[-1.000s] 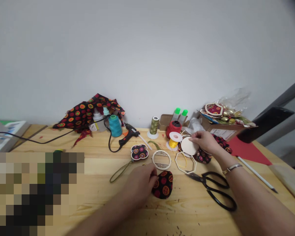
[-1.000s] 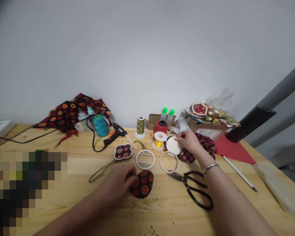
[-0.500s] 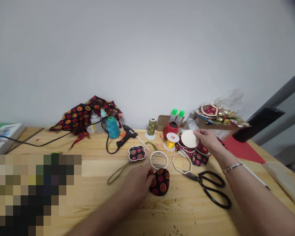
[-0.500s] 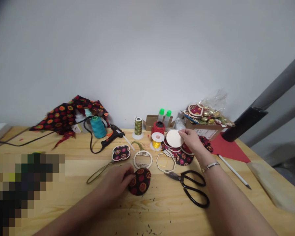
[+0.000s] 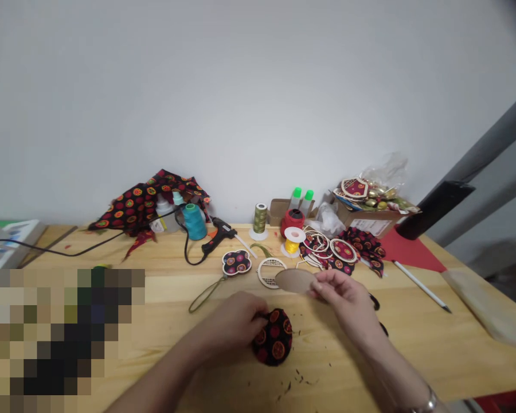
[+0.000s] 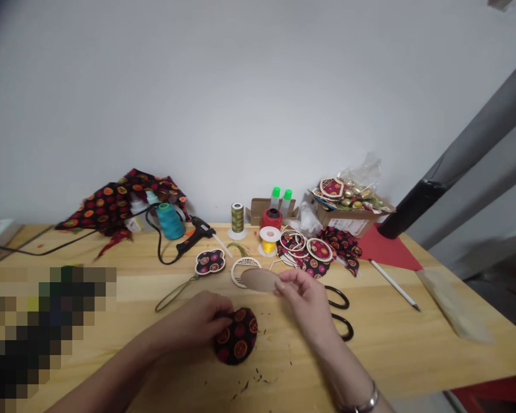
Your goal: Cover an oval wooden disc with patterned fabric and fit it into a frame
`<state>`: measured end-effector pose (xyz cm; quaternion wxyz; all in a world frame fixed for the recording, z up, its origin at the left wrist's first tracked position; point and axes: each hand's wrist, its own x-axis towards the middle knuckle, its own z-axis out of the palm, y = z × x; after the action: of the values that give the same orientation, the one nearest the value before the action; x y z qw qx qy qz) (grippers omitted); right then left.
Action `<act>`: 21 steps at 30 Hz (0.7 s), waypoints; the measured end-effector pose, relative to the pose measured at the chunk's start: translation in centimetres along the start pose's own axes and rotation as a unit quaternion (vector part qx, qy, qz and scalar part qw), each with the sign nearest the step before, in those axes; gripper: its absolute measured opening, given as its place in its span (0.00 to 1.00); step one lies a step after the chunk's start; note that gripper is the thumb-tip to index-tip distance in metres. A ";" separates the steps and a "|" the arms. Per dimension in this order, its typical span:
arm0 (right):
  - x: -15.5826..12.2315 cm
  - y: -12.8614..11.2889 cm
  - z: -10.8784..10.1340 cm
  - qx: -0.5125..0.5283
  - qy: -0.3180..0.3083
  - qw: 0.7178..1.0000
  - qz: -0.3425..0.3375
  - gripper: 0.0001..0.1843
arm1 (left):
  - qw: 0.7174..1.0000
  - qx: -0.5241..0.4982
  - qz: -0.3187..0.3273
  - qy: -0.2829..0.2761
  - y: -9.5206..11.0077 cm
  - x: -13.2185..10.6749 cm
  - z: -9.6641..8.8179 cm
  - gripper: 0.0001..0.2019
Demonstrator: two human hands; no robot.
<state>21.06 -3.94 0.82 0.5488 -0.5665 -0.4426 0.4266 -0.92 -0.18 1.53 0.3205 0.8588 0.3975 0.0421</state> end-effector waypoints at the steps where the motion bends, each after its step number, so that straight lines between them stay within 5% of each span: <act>1: -0.9 0.5 0.1 -0.039 0.001 0.997 -0.066 0.09 | 1.000 0.010 0.000 0.001 0.3 -0.2 -0.2 0.11; 3: -2.4 1.5 0.2 -0.132 -0.003 0.967 -0.218 0.02 | 1.000 0.028 -0.002 0.002 1.0 -0.8 -0.6 0.11; 6: -4.0 2.9 -0.1 -0.234 -0.035 0.890 -0.390 0.11 | 0.999 0.044 -0.008 0.008 1.8 -2.1 -1.0 0.11; 10: -5.3 3.9 -0.3 -0.274 -0.058 0.829 -0.485 0.17 | 0.997 0.055 -0.040 0.024 1.7 -4.4 -0.2 0.12; 13: -6.0 3.7 -0.2 -0.265 -0.049 0.825 -0.498 0.16 | 0.996 0.006 -0.073 0.053 1.1 -6.1 1.0 0.12; 15: -6.3 3.3 0.1 -0.240 -0.020 0.861 -0.449 0.11 | 0.989 -0.068 -0.093 0.098 0.6 -7.1 1.7 0.12; 18: -6.3 2.6 0.8 -0.164 0.034 0.967 -0.194 0.04 | 0.951 -0.238 -0.131 0.151 0.0 -8.2 2.4 0.12; 21: -5.5 2.4 1.6 -0.105 0.001 0.995 0.003 0.11 | 0.886 -0.385 -0.163 0.201 -0.5 -9.0 2.4 0.12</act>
<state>18.26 -8.94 -1.69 0.4854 -0.6226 -0.4825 0.3794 -6.65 -7.55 0.98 0.5416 0.5638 0.5403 0.3111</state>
